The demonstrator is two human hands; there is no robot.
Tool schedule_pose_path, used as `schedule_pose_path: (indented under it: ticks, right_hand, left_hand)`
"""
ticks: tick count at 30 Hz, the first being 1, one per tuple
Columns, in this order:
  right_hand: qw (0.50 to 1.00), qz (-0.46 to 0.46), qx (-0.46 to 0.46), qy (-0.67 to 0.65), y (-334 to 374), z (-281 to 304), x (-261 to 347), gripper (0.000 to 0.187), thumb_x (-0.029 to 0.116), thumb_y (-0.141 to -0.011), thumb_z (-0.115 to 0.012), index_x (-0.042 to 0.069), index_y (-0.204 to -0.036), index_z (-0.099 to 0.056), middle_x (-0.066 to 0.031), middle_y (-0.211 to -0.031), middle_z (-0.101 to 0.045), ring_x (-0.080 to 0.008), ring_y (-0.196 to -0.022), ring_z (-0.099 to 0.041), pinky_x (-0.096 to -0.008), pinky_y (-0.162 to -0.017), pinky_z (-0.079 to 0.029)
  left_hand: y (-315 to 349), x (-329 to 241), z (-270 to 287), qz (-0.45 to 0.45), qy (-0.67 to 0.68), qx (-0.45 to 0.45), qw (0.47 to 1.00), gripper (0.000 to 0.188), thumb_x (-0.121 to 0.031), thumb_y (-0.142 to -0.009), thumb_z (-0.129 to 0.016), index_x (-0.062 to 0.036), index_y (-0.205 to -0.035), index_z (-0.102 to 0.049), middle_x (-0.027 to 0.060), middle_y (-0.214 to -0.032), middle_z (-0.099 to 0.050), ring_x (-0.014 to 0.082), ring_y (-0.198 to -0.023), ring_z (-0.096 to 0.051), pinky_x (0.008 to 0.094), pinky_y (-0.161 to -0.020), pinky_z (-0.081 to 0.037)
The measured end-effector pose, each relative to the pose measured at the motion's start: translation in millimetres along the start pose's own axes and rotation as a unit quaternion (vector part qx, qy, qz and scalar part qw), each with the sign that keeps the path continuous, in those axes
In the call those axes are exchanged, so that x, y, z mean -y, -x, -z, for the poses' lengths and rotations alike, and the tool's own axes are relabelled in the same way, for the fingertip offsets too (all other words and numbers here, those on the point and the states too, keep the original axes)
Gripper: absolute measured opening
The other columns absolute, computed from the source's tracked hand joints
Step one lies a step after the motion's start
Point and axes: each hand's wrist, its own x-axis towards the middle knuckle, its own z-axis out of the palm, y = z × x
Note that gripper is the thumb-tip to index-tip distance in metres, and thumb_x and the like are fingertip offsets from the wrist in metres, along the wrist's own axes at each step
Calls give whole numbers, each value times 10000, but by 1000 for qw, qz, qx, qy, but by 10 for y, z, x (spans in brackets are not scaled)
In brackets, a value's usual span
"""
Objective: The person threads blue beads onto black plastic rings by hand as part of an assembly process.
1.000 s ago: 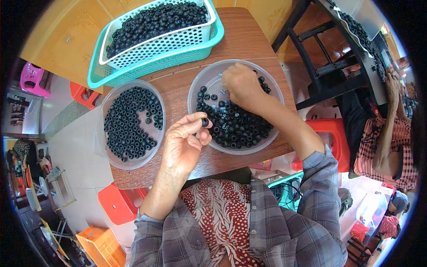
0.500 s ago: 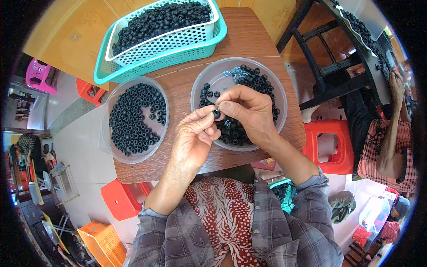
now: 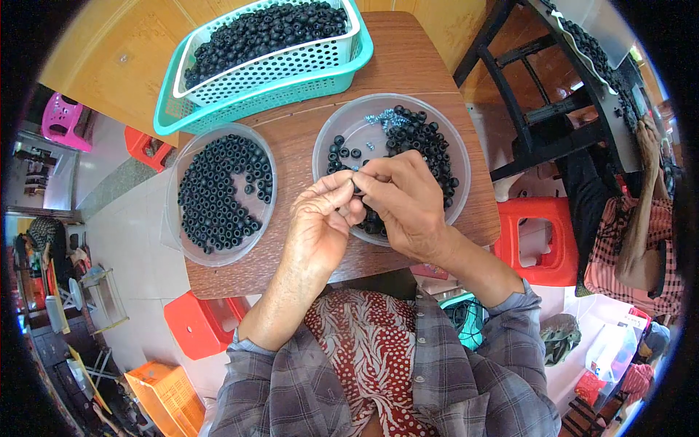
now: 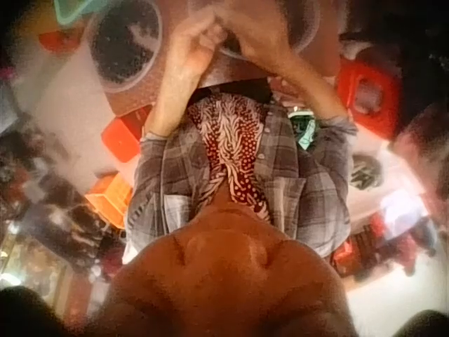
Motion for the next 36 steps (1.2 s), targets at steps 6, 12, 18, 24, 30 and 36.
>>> schedule_pose_path:
  ticks: [6,12,18,24,30,36]
  right_hand:
    - [999,-27,-40,16,-27,77,8,303,-43,-654,-644,0,-952,-615,-123,-838,-577,-274,-715,-522,-338,-591,-433]
    - [997,-4,-63,39,-61,0,115,262,-31,-648,-644,-2,-907,-609,-119,-825,-574,-257,-663,-511,-321,-556,-412]
    - [995,-4,-63,76,6,-188,164,169,20,-674,-632,16,-840,-603,-92,-780,-541,-240,-638,-484,-322,-531,-394]
    - [992,-88,-38,82,18,-334,177,166,108,-678,-682,45,-779,-566,-94,-758,-527,-265,-677,-504,-370,-544,-422]
    - [982,-178,-4,57,-7,-342,188,175,45,-689,-689,43,-839,-600,-107,-778,-561,-283,-698,-527,-369,-599,-425]
    - [990,-138,-8,4,23,-308,182,159,36,-722,-668,38,-869,-606,-108,-785,-558,-287,-720,-534,-366,-616,-431]
  left_hand:
    - [-11,-47,-65,-6,1,5,1000,144,-73,-833,-621,-23,-966,-599,100,-903,-651,201,-799,-640,305,-694,-491]
    - [-78,-20,-107,-32,55,-7,998,153,-72,-814,-637,-43,-960,-599,127,-934,-651,272,-935,-620,372,-851,-459]
    - [-97,-11,-151,-45,95,-2,994,138,-48,-811,-629,-32,-943,-595,152,-977,-631,301,-1018,-584,398,-911,-448]
    - [-95,39,-140,-55,84,28,995,112,-37,-825,-615,-31,-935,-594,167,-994,-628,289,-1039,-573,368,-920,-454]
    - [-122,83,-108,-80,102,54,990,94,-30,-837,-600,-34,-930,-591,175,-984,-630,275,-1039,-573,376,-950,-438]
    - [-90,70,-107,-84,71,48,993,101,-35,-839,-602,-30,-939,-590,176,-989,-628,271,-1041,-569,376,-964,-426]
